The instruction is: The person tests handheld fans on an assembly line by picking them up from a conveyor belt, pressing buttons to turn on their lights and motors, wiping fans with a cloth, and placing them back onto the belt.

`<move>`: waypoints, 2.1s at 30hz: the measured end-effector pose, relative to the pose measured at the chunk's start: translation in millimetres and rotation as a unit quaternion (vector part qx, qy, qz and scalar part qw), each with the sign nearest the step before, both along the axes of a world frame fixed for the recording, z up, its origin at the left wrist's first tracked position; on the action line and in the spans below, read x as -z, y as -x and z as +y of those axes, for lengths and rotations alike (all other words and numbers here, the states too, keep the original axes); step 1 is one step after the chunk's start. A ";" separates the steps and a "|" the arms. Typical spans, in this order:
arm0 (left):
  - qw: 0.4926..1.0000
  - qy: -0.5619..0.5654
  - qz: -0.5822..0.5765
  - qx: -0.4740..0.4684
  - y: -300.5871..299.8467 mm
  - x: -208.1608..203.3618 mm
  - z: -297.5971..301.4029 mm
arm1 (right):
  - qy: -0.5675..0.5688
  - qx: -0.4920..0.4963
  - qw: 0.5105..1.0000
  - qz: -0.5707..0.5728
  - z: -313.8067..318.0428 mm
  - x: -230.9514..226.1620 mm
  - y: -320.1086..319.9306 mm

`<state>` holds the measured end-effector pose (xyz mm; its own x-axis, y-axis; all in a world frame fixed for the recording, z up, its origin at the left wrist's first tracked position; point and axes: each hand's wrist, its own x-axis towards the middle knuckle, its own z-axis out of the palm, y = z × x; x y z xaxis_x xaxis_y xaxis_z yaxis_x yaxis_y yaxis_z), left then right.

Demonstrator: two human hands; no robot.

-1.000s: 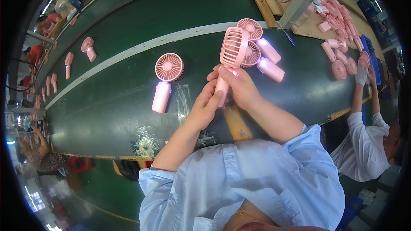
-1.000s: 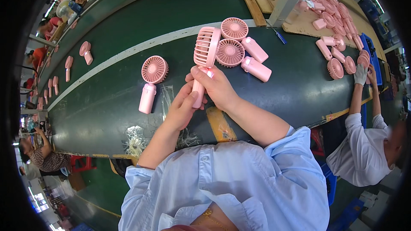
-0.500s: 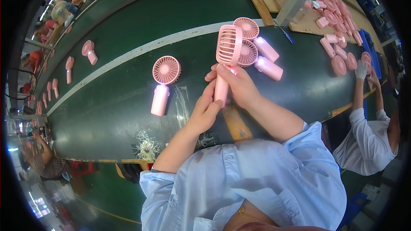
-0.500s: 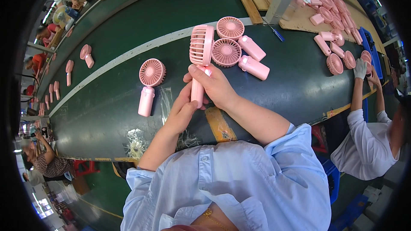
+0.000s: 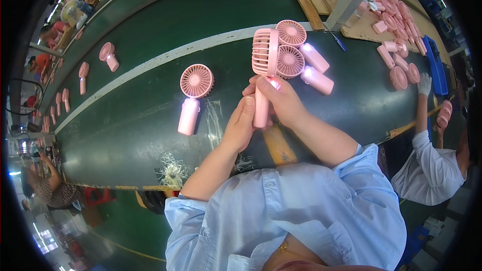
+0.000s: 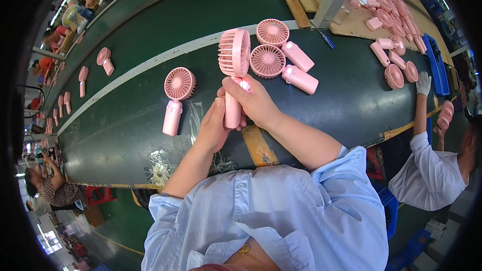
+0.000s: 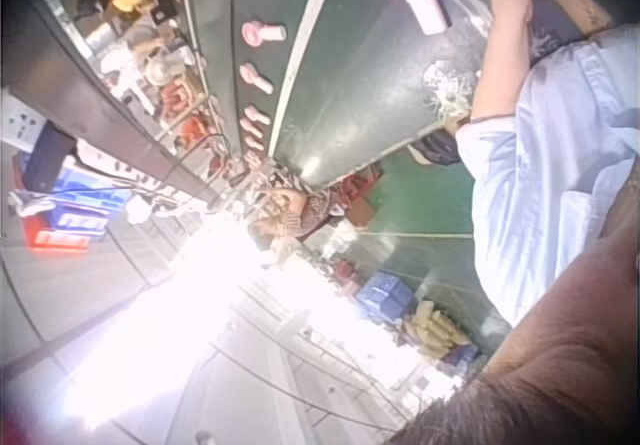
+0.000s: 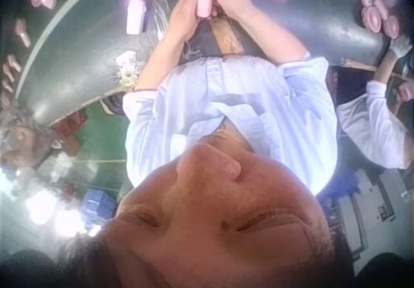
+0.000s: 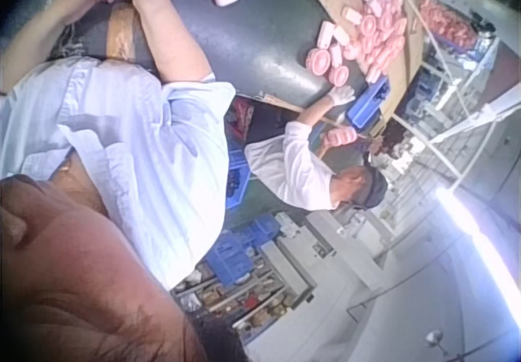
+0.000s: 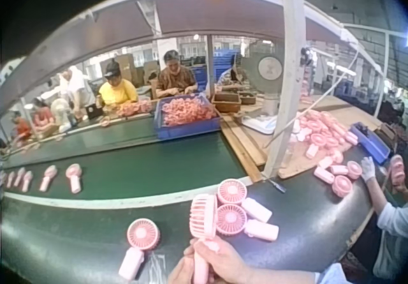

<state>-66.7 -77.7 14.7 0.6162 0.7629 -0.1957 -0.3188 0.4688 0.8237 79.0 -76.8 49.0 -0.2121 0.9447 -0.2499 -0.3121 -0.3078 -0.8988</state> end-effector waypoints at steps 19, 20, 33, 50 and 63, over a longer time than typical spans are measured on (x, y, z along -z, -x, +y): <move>0.949 -0.208 0.092 -0.220 -3.6 23.6 4.2 | -0.259 -0.011 0.928 -0.268 -9.5 9.0 -10.3; 0.949 -0.209 0.092 -0.217 -3.8 25.2 3.2 | -0.226 -0.015 0.947 -0.227 -9.1 11.1 -8.7; 0.944 -0.194 0.052 -0.260 -6.1 18.2 1.5 | -0.259 0.036 0.934 -0.242 -12.8 15.0 1.4; 0.803 -0.483 0.290 -0.195 -17.4 -13.8 -7.1 | -0.043 0.114 0.958 0.260 3.9 36.6 -18.4; 0.998 -0.052 0.003 -0.022 -14.2 -0.8 -5.3 | -0.068 0.081 0.965 0.242 3.1 27.3 -19.4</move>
